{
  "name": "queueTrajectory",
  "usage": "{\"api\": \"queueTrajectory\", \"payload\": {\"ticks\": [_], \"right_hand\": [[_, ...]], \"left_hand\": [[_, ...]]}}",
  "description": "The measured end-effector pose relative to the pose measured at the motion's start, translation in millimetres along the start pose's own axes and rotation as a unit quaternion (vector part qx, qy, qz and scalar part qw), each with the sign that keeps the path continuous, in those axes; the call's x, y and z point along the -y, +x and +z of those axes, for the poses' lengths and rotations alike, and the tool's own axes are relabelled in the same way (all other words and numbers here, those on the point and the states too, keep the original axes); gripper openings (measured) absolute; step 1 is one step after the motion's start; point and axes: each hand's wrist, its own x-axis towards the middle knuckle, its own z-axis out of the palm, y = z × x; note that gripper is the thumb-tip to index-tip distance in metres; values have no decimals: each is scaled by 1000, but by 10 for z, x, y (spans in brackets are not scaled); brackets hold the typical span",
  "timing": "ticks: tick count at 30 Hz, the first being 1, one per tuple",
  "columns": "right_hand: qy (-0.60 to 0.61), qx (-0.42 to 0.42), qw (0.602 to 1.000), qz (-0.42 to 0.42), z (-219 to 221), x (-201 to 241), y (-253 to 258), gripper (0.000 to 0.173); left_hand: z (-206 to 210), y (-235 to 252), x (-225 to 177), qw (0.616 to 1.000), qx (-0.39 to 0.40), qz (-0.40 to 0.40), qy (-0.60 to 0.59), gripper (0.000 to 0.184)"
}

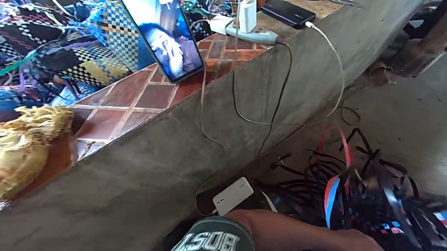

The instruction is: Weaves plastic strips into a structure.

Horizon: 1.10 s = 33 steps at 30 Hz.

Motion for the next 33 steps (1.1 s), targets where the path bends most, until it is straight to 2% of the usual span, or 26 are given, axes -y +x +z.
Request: {"api": "queueTrajectory", "payload": {"ticks": [2,3,6,8,10,11,14,15,17,19,24,25,27,29,31,33], "right_hand": [[38,-40,998,-36,88,48,-134,23],[35,-51,998,-32,129,64,-207,30],[36,-61,996,45,252,12,-311,35],[67,-75,991,90,301,31,-262,28],[99,-83,986,108,290,41,-200,26],[104,-85,984,118,280,43,-185,26],[120,-93,979,137,291,75,-184,25],[123,-96,978,138,304,89,-187,24],[130,-101,977,135,328,118,-187,21],[127,-97,979,128,341,150,-203,17],[78,-82,981,159,249,298,-301,17],[61,-93,983,149,182,401,-351,19],[47,-151,985,75,90,542,-484,14],[40,-197,979,43,56,476,-587,14],[24,-146,980,136,29,269,-650,27],[70,-83,964,243,52,148,-653,24]], "left_hand": [[-103,-72,-15,998,-53,-26,-6,29],[-194,-108,-46,996,-68,-48,-16,31],[-423,-178,-75,993,-50,-96,-45,37],[-386,-204,-10,995,-60,-60,-59,40],[-375,-308,10,991,-113,-14,-69,56],[-405,-405,-32,986,-151,-12,-75,57],[-367,-669,-202,957,-281,13,-76,24],[-309,-711,-271,958,-277,29,-69,22],[-210,-691,-403,981,-190,32,-14,26],[-179,-506,-508,996,-78,-30,39,30],[-143,113,-568,987,42,-94,125,31],[-148,176,-600,984,53,-96,140,29],[-117,246,-581,981,52,-78,170,25],[-74,265,-505,980,44,-60,184,26],[-22,249,-440,985,9,-23,173,26],[42,223,-385,986,13,13,167,23]]}}
